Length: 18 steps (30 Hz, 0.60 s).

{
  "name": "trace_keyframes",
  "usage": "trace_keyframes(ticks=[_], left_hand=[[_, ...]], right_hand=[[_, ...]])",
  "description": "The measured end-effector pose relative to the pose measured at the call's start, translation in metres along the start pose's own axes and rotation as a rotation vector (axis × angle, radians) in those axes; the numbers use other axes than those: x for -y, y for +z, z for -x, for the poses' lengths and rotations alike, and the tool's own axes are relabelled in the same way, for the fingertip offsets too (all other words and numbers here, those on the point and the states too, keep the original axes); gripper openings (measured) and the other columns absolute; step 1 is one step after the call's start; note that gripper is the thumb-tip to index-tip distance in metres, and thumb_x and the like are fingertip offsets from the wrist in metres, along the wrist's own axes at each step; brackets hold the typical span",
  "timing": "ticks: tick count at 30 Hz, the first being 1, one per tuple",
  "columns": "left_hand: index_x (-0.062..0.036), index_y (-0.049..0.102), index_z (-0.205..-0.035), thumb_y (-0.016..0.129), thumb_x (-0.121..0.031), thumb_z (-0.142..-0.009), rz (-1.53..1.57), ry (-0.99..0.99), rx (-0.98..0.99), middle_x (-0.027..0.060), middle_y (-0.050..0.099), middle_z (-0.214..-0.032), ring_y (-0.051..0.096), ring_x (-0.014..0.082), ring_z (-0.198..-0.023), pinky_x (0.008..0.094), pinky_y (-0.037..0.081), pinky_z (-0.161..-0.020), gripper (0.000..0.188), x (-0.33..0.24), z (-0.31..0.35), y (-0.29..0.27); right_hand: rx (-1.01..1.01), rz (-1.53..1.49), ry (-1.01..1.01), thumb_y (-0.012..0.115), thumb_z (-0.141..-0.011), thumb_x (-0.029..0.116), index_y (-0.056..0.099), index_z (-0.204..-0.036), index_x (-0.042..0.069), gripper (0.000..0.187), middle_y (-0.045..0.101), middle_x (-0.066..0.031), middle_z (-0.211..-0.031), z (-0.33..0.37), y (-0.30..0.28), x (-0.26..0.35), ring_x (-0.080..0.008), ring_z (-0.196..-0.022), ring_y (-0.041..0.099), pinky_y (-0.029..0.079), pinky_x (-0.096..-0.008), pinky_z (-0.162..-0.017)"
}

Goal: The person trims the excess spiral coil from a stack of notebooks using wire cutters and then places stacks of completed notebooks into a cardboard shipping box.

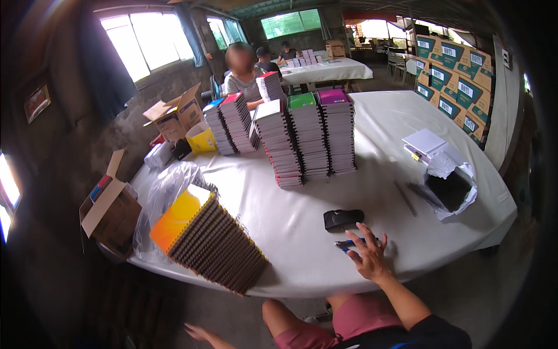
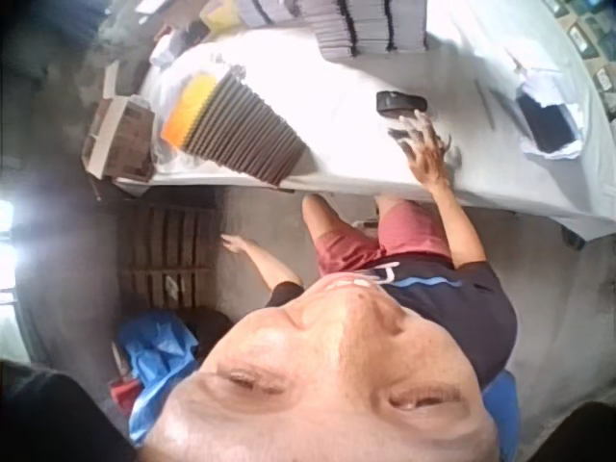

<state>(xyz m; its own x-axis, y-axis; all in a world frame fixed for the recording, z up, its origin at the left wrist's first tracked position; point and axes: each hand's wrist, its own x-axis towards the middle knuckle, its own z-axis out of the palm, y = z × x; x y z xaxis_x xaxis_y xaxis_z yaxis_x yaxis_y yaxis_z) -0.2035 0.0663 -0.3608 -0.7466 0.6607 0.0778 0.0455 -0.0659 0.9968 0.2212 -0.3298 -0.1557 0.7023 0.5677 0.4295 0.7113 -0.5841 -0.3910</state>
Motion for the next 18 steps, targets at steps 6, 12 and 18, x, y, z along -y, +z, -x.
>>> trace_keyframes(ticks=[6, 12, 18], left_hand=[[0.0033, 0.050, -0.124, 0.054, -0.033, -0.091, -0.381, -0.419, 0.672, 0.0212, 0.052, -0.125, 0.051, 0.0337, -0.113, 0.0406, 0.038, -0.097, 0.050, 0.079, 0.085, -0.032], [0.0019, 0.046, -0.129, 0.054, -0.039, -0.090, -0.465, -0.460, 0.887, 0.0203, 0.045, -0.131, 0.046, 0.0347, -0.118, 0.0413, 0.035, -0.101, 0.057, 0.080, 0.129, -0.017], [0.0005, 0.041, -0.133, 0.054, -0.044, -0.088, -0.536, -0.483, 0.964, 0.0195, 0.039, -0.137, 0.040, 0.0358, -0.123, 0.0421, 0.031, -0.104, 0.065, 0.086, 0.133, -0.022]], right_hand=[[0.111, -0.183, 0.101, 0.038, -0.095, 0.044, 0.049, -0.131, 0.022, 0.043, 0.039, -0.0092, -0.140, -0.007, -0.004, -0.008, -0.0234, -0.117, 0.050, 0.017, -0.0569, -0.102], [0.015, -0.279, 0.136, 0.040, -0.096, 0.040, 0.052, -0.127, 0.018, 0.039, 0.042, -0.0102, -0.137, -0.010, -0.009, -0.012, -0.0236, -0.107, 0.055, 0.024, -0.0502, -0.101], [-0.020, -0.198, 0.049, 0.043, -0.095, 0.034, 0.058, -0.120, 0.014, 0.035, 0.048, -0.0142, -0.131, -0.016, -0.012, -0.004, -0.0303, -0.097, 0.057, 0.038, -0.0406, -0.091]])
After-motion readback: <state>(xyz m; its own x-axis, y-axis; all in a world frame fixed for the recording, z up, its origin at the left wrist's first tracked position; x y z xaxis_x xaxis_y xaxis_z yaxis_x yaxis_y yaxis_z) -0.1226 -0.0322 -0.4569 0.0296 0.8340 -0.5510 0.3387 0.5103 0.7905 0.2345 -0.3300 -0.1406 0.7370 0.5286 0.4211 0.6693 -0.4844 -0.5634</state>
